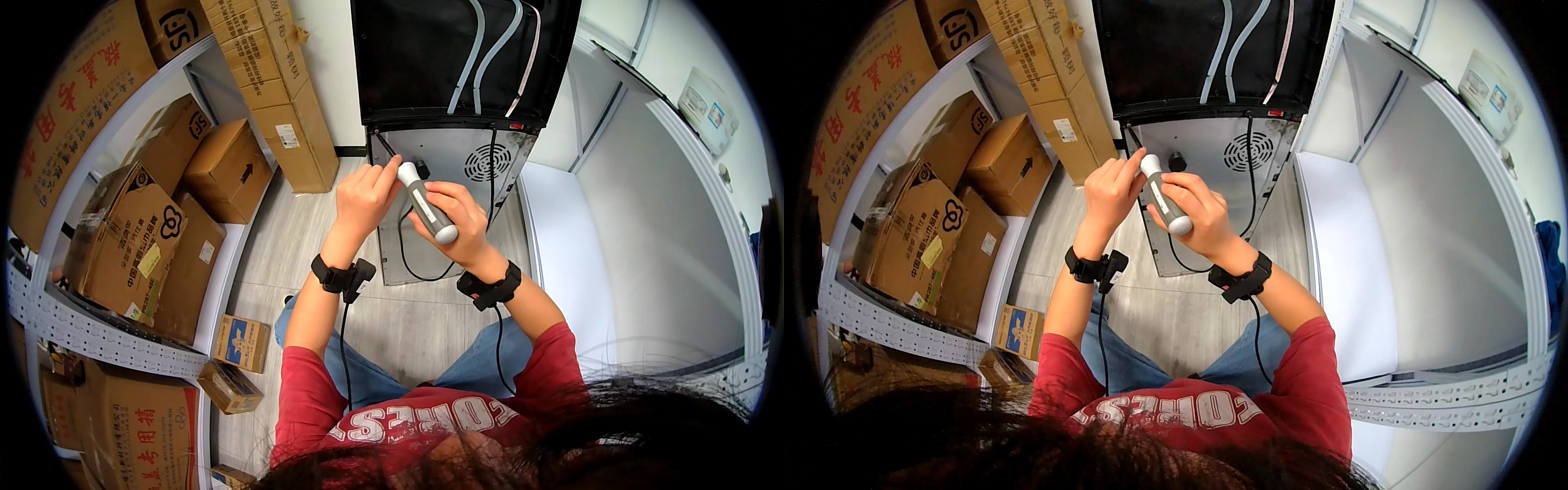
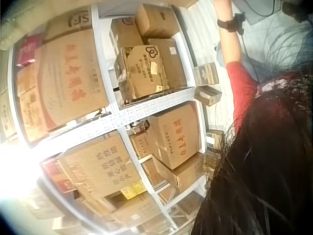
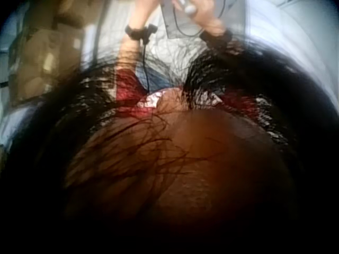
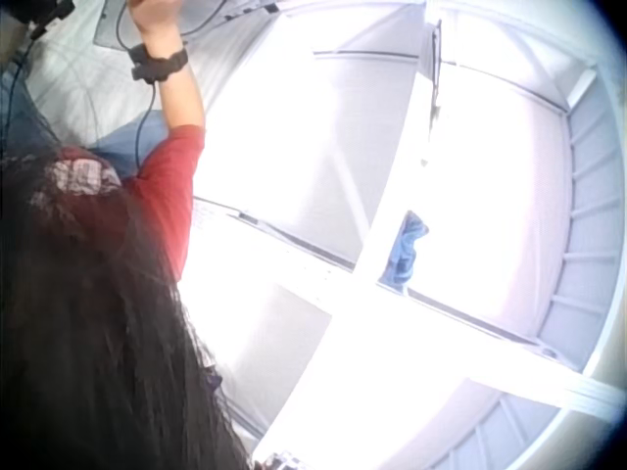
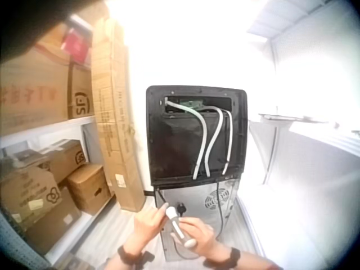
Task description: The person uses a screwdriver to remove and reinsert screws on the back panel of a water dispenser. They repeatedly loosen and tighten the same screws while seated on the floor in a storage area.
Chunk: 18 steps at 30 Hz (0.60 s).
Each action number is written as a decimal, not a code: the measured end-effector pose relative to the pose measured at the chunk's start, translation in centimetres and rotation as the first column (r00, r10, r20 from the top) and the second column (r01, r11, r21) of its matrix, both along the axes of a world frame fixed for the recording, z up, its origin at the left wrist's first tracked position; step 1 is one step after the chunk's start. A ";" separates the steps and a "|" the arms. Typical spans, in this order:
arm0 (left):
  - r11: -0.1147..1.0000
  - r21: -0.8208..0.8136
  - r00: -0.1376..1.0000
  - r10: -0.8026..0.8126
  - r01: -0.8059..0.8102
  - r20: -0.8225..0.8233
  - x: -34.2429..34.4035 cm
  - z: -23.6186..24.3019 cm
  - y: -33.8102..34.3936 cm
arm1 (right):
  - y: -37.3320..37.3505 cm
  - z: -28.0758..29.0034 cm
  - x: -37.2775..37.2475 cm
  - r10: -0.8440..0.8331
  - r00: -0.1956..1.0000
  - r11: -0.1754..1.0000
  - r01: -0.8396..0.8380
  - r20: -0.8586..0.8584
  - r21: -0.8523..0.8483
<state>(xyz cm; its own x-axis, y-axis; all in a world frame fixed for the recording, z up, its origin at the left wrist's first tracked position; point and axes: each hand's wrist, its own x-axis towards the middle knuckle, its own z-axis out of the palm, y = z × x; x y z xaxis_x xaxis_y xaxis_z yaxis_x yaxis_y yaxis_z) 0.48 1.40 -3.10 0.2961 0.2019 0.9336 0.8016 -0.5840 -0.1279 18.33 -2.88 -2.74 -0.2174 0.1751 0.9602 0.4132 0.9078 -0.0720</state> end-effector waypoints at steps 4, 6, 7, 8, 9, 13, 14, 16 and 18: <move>1.000 -0.002 1.000 -0.002 0.002 0.000 0.0 0.0 0.0 | 0.0 0.1 0.0 -0.002 1.000 1.000 0.002 -0.004 0.010; 1.000 0.001 1.000 -0.001 0.001 -0.003 0.0 0.0 0.0 | 0.0 0.1 0.0 -0.003 1.000 1.000 0.004 -0.003 0.018; 1.000 0.003 1.000 0.000 0.000 -0.005 0.0 0.0 0.1 | 0.0 0.1 0.0 -0.004 1.000 1.000 0.004 -0.003 0.022; 1.000 0.002 1.000 0.004 -0.004 -0.003 0.0 0.0 0.0 | -0.1 0.1 0.0 -0.003 1.000 1.000 0.003 -0.002 0.023; 1.000 0.001 1.000 0.007 -0.007 0.000 0.0 0.0 -0.1 | -0.1 0.1 0.0 -0.002 1.000 1.000 0.002 -0.001 0.024; 1.000 -0.001 1.000 -0.014 0.014 0.009 0.1 0.2 -0.1 | 0.0 0.1 0.0 -0.003 1.000 1.000 0.003 -0.003 0.028; 1.000 -0.002 1.000 -0.012 0.012 0.009 0.0 0.1 0.0 | 0.0 0.1 0.0 0.000 1.000 1.000 0.000 -0.005 0.026; 1.000 -0.004 1.000 -0.017 0.017 0.010 0.0 0.1 0.1 | 0.1 0.1 0.0 -0.001 1.000 1.000 0.002 -0.009 0.020; 1.000 -0.006 1.000 -0.019 0.019 0.011 0.1 0.1 0.2 | 0.1 0.0 0.1 -0.005 1.000 1.000 0.006 -0.013 0.011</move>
